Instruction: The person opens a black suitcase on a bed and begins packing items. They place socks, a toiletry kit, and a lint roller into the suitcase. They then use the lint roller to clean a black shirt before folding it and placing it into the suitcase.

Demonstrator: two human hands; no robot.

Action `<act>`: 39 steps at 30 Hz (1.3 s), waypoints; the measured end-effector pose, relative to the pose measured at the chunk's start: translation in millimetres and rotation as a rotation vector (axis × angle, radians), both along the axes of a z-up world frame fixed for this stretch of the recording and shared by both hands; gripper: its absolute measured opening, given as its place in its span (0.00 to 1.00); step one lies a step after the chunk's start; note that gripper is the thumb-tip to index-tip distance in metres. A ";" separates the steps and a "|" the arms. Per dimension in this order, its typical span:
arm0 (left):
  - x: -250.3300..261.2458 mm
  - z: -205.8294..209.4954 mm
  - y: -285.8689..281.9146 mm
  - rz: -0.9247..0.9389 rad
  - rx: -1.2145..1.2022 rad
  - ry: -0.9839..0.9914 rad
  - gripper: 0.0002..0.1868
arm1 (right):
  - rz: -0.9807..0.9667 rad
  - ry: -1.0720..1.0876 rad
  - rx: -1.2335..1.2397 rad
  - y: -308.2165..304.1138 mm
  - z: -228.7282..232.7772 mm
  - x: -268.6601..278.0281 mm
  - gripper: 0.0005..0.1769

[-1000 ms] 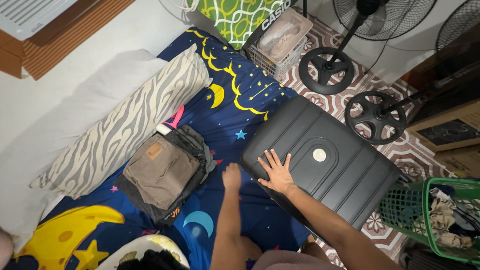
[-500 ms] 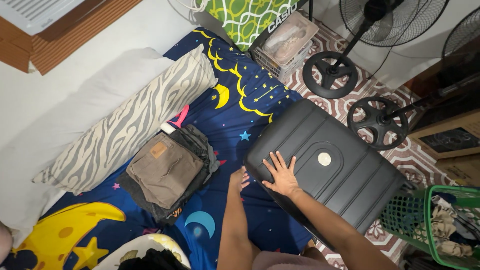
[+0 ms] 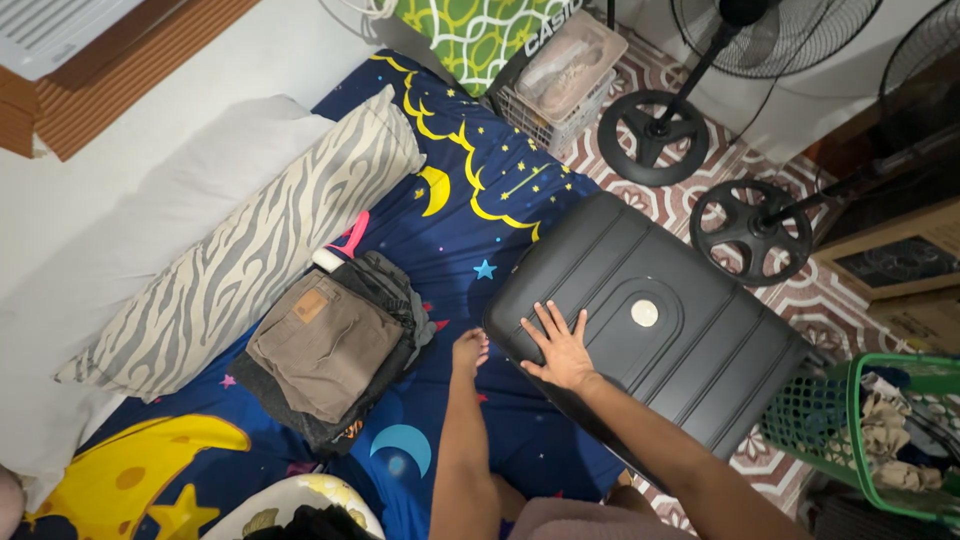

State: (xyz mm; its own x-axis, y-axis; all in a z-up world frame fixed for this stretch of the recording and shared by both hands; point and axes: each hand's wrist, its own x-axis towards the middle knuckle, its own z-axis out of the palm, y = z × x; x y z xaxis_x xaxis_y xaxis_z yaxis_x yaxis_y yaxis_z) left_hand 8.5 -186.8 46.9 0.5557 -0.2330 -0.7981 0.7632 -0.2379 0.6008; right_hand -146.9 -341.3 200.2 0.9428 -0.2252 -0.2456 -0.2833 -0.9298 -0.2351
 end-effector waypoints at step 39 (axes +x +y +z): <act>-183.5 1.7 -9.5 -0.181 0.597 -0.447 0.18 | 0.327 0.084 0.100 -30.6 -20.0 -53.7 0.66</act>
